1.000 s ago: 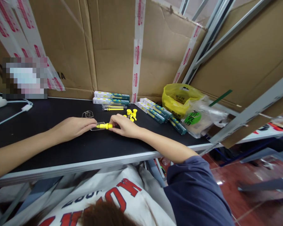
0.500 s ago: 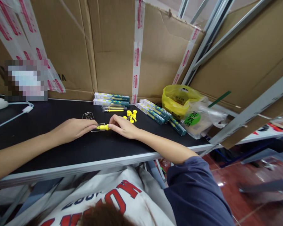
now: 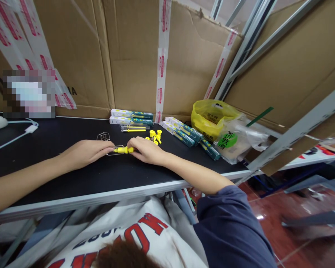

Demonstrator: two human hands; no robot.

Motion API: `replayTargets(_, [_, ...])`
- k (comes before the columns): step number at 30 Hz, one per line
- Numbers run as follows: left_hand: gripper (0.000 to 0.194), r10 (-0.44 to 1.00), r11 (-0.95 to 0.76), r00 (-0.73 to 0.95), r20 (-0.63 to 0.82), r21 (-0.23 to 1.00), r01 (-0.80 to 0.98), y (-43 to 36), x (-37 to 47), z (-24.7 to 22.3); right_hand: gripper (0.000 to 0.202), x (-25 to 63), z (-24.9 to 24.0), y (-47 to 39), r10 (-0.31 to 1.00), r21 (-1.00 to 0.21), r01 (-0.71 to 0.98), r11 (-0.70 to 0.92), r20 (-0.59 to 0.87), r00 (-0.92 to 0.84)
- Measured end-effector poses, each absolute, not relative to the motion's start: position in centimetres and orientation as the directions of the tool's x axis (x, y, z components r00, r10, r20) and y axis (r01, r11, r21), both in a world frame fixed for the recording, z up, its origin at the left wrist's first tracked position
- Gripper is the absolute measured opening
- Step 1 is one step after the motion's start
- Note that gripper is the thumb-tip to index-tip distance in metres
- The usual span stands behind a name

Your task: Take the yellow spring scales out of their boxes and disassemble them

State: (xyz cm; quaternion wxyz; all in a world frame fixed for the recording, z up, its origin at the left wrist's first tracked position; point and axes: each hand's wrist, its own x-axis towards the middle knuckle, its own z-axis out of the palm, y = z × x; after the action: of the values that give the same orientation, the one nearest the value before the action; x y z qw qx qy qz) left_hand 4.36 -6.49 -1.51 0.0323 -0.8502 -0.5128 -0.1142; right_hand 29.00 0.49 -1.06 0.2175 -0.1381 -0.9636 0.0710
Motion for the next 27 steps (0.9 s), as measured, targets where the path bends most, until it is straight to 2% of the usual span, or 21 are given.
replayTargets(2, [0.045, 0.867, -0.472, 0.447, 0.22, 0.071, 0.879, -6.54, 4.41, -1.44, 0.012, 29.0, -1.11, 0.44, 0.302, -0.2, 0.239, 0.95, 0.393, -0.869])
replayTargets(5, [0.045, 0.87, -0.469, 0.445, 0.211, 0.078, 0.88, -6.62, 4.39, -1.4, 0.032, 28.94, -1.09, 0.4, 0.378, -0.318, 0.264, 0.91, 0.379, -0.845])
replayTargets(8, [0.046, 0.869, -0.47, 0.448, 0.209, 0.072, 0.88, -6.64, 4.3, -1.48, 0.025, 28.78, -1.14, 0.6, 0.392, -0.365, 0.261, 0.894, 0.352, -0.85])
replayTargets(12, [0.047, 0.869, -0.469, 0.448, 0.211, 0.062, 0.881, -6.54, 4.26, -1.6, 0.034, 28.62, -1.32, 0.89, 0.352, -0.373, 0.225, 0.9, 0.318, -0.881])
replayTargets(16, [0.046, 0.871, -0.463, 0.442, 0.216, 0.057, 0.885, -6.51, 4.3, -1.5, 0.024, 28.79, -1.18, 0.78, 0.371, -0.385, 0.235, 0.893, 0.331, -0.868])
replayTargets(19, [0.047, 0.876, -0.449, 0.428, 0.221, 0.057, 0.891, -6.62, 4.36, -1.35, 0.016, 29.02, -1.04, 0.78, 0.348, -0.315, 0.233, 0.92, 0.383, -0.856])
replayTargets(23, [0.046, 0.882, -0.44, 0.416, 0.22, 0.071, 0.895, -6.77, 4.47, -1.21, 0.006, 29.14, -0.93, 0.93, 0.238, -0.105, 0.213, 0.971, 0.439, -0.866])
replayTargets(27, [0.046, 0.877, -0.448, 0.418, 0.238, 0.087, 0.89, -6.78, 4.5, -1.2, 0.008, 29.09, -0.62, 0.84, 0.159, 0.066, 0.204, 0.977, 0.417, -0.895])
